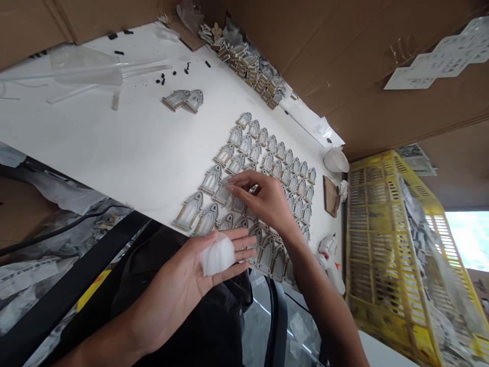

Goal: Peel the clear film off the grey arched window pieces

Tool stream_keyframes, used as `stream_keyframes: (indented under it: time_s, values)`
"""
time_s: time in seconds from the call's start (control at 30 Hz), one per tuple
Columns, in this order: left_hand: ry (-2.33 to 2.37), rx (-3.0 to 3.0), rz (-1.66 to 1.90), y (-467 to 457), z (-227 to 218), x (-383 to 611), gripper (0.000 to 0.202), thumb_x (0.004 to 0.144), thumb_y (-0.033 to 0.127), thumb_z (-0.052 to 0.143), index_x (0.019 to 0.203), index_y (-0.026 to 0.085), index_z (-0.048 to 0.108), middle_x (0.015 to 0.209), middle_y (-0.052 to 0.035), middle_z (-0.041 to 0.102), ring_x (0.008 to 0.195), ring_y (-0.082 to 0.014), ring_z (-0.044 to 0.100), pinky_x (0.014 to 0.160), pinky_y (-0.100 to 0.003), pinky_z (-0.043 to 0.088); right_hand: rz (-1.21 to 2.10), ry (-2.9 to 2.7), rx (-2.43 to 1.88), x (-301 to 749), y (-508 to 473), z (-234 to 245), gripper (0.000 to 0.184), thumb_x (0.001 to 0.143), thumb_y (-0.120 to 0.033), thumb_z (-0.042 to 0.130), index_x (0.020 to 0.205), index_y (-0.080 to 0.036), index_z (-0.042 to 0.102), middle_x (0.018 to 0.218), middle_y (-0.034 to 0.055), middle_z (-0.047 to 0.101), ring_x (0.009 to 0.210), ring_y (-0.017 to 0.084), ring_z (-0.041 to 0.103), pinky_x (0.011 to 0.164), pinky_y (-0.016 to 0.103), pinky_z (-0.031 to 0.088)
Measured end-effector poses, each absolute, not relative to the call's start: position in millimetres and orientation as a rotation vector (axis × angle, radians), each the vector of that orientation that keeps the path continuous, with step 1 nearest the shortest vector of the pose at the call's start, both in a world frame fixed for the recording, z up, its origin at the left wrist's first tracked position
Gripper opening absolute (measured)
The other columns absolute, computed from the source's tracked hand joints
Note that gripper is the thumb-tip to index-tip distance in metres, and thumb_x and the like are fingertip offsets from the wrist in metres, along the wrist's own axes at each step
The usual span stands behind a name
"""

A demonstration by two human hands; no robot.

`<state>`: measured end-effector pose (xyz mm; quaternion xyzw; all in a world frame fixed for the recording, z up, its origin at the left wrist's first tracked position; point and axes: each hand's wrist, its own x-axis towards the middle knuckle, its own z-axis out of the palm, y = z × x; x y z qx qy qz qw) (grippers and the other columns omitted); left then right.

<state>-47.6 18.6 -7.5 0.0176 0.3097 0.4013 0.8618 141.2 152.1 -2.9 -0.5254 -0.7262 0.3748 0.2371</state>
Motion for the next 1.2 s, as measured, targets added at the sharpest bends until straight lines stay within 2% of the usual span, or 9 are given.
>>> stream_keyframes:
  time_s: [0.17, 0.47, 0.73, 0.83, 0.9, 1.0, 1.07, 1.2]
  values:
    - [0.649, 0.042, 0.837, 18, -9, -47, 0.045, 0.104, 0.051, 0.071, 0.129, 0.017, 0.087, 0.15, -0.0125, 0.078, 0.149, -0.0381, 0.066, 0.124, -0.048, 0.058, 1.048, -1.98, -1.455, 142, 153, -2, 0.016, 0.098, -0.037, 0.082, 0.109, -0.027, 0.086, 0.095, 0.0007, 0.086, 0.083, 0.019, 0.075, 0.074, 0.036, 0.055]
    - [0.62, 0.032, 0.856, 19, -3, -48, 0.044, 0.108, 0.047, 0.066, 0.129, 0.013, 0.085, 0.142, -0.0148, 0.081, 0.148, -0.0396, 0.066, 0.13, -0.056, 0.05, 1.017, -2.009, -1.437, 144, 154, -6, 0.019, 0.1, -0.041, 0.082, 0.112, -0.028, 0.088, 0.097, 0.0024, 0.081, 0.077, 0.017, 0.067, 0.072, 0.035, 0.054]
    - [0.644, 0.037, 0.845, 24, -3, -48, 0.048, 0.109, 0.047, 0.061, 0.132, 0.01, 0.083, 0.141, -0.0175, 0.081, 0.151, -0.0421, 0.063, 0.133, -0.063, 0.044, 0.961, -1.975, -1.406, 151, 140, 10, 0.025, 0.104, -0.043, 0.082, 0.123, -0.027, 0.085, 0.104, 0.0021, 0.079, 0.078, 0.015, 0.066, 0.075, 0.034, 0.057]
    - [0.638, 0.022, 0.854, 25, -3, -49, 0.046, 0.109, 0.046, 0.062, 0.131, 0.011, 0.083, 0.137, -0.0186, 0.082, 0.152, -0.0441, 0.061, 0.129, -0.065, 0.048, 1.016, -2.085, -1.293, 154, 125, 27, 0.028, 0.101, -0.045, 0.086, 0.123, -0.029, 0.086, 0.111, 0.0035, 0.081, 0.088, 0.019, 0.071, 0.08, 0.035, 0.06]
    - [0.653, 0.012, 0.876, 25, -3, -49, 0.042, 0.108, 0.044, 0.063, 0.126, 0.012, 0.084, 0.138, -0.0175, 0.081, 0.154, -0.0452, 0.059, 0.127, -0.066, 0.052, 1.113, -2.182, -1.18, 156, 115, 34, 0.032, 0.1, -0.046, 0.089, 0.127, -0.03, 0.086, 0.122, 0.0056, 0.081, 0.105, 0.024, 0.074, 0.091, 0.039, 0.062]
    - [0.671, -0.007, 0.9, 25, -3, -48, 0.036, 0.108, 0.041, 0.065, 0.126, 0.016, 0.083, 0.144, -0.0133, 0.079, 0.157, -0.0439, 0.055, 0.124, -0.067, 0.055, 1.225, -2.25, -1.067, 156, 105, 36, 0.037, 0.097, -0.041, 0.092, 0.132, -0.032, 0.085, 0.125, 0.0066, 0.079, 0.12, 0.027, 0.073, 0.105, 0.044, 0.061]
    - [0.646, -0.014, 0.905, 25, -3, -48, 0.036, 0.107, 0.04, 0.066, 0.13, 0.018, 0.082, 0.146, -0.0112, 0.078, 0.158, -0.0424, 0.055, 0.125, -0.065, 0.055, 1.276, -2.239, -1.058, 154, 103, 33, 0.033, 0.097, -0.036, 0.093, 0.13, -0.033, 0.086, 0.123, 0.0059, 0.08, 0.12, 0.027, 0.073, 0.105, 0.044, 0.062]
    - [0.624, -0.013, 0.908, 25, -3, -48, 0.036, 0.108, 0.04, 0.065, 0.131, 0.018, 0.082, 0.15, -0.0111, 0.077, 0.161, -0.0409, 0.052, 0.128, -0.063, 0.053, 1.392, -2.143, -1.032, 151, 105, 25, 0.021, 0.098, -0.032, 0.092, 0.119, -0.03, 0.088, 0.114, 0.0045, 0.083, 0.109, 0.024, 0.077, 0.097, 0.041, 0.064]
